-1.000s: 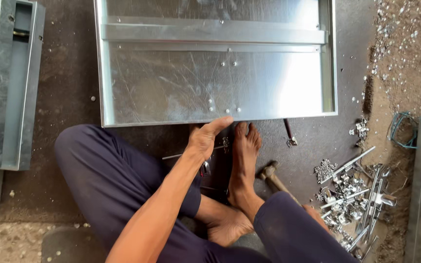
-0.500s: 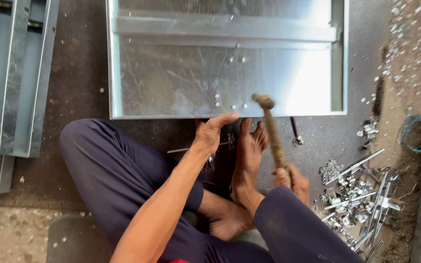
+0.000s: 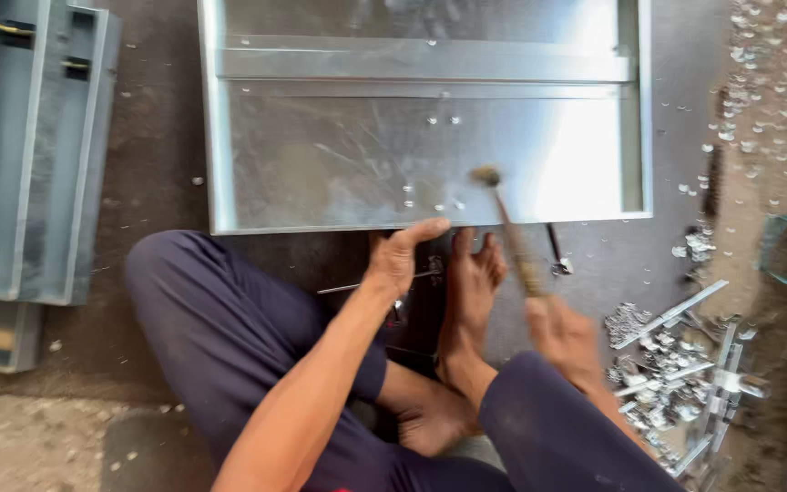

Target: The person assembles metal panels by aligning hardware components, hammering rivets or pins through pre-drilled holes, and securing latch mechanisms using a small hand tool.

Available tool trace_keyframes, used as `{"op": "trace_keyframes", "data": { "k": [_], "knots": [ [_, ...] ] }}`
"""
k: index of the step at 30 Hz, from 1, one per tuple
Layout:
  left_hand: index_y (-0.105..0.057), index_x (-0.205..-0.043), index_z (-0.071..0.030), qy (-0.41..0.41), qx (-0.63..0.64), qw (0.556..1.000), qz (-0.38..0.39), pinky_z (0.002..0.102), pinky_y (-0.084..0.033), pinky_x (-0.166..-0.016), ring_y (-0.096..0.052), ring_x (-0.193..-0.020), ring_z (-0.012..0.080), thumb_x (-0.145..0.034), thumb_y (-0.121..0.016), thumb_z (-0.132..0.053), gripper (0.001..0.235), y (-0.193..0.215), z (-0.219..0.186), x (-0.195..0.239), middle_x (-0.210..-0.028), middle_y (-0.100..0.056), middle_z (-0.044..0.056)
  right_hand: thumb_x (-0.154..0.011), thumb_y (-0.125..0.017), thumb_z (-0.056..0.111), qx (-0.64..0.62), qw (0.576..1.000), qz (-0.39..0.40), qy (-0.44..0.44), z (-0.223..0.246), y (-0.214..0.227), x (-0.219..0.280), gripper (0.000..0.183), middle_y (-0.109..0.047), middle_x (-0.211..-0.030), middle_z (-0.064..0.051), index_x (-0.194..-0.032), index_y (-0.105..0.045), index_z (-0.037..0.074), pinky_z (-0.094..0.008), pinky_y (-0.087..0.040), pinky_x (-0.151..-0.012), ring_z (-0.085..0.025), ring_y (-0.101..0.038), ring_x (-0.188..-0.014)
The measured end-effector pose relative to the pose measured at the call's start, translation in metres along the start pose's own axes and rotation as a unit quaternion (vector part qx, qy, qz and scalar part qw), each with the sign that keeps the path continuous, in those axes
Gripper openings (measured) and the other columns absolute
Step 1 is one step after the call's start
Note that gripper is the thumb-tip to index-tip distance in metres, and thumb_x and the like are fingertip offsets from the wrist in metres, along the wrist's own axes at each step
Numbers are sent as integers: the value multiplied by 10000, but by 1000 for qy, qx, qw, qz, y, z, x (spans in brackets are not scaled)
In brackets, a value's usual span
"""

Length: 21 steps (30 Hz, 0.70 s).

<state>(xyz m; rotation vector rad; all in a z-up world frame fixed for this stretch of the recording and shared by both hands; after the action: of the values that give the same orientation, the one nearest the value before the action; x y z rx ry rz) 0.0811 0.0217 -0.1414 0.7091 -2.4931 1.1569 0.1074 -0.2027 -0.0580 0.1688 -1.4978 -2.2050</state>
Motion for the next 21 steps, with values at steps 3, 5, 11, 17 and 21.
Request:
{"op": "trace_keyframes", "data": {
  "k": [3, 5, 11, 17, 21],
  "knots": [
    [-731, -1092, -24, -45, 18, 999, -4, 373, -450, -1095, -638, -1152, 236, -653, -875, -70, 464, -9, 0, 14, -1146, -713, 80, -1105, -348, 216, 176, 984, -32, -10, 52, -46, -3, 368, -435, -1342, -152, -1447, -321, 83, -415, -369, -1016, -270, -447, -1228],
    [-686, -1141, -75, -87, 4, 996, -27, 383, -450, -1079, -626, -1135, 230, -623, -885, -70, 556, -9, -11, 23, -1127, -692, 51, -1109, -327, 200, 244, 968, -31, -47, 78, -57, -6, 405, -416, -1421, -171, -1496, -282, 88, -432, -363, -1081, -293, -437, -1310],
    [-713, -1144, -11, -37, 12, 999, 7, 423, -441, -1102, -631, -1136, 260, -691, -879, -80, 488, -15, -20, 28, -1143, -706, 97, -1018, -401, 112, 211, 972, -99, 1, 98, -44, -15, 560, -375, -1523, -218, -1550, -235, 62, -503, -327, -1127, -370, -385, -1407],
    [-749, -1095, 36, 27, 30, 999, 28, 399, -416, -1127, -638, -1147, 241, -761, -863, -179, 414, 6, 12, 6, -1138, -736, 109, -1027, -517, 103, 106, 989, -103, 15, 85, -36, -3, 485, -420, -1398, -187, -1463, -306, 69, -448, -332, -1075, -329, -395, -1306],
    [-755, -1104, -13, 25, -21, 999, 14, 342, -413, -1111, -646, -1160, 184, -751, -827, -211, 411, 11, 15, 13, -1156, -747, 66, -984, -648, 187, -16, 997, -71, -8, 50, 31, 8, 336, -475, -1082, -120, -1212, -444, 47, -386, -381, -825, -258, -455, -990]
  ]
}}
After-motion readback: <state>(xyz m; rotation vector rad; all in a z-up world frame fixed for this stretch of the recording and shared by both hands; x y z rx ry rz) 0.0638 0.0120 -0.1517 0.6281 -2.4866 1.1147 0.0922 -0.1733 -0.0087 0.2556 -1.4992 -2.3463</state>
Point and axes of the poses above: each hand's wrist, its own x-axis away from the middle knuckle, its own y-axis out of the back of the hand, z = x × y, the point moved 4 cm from there along -x, towards the middle knuckle
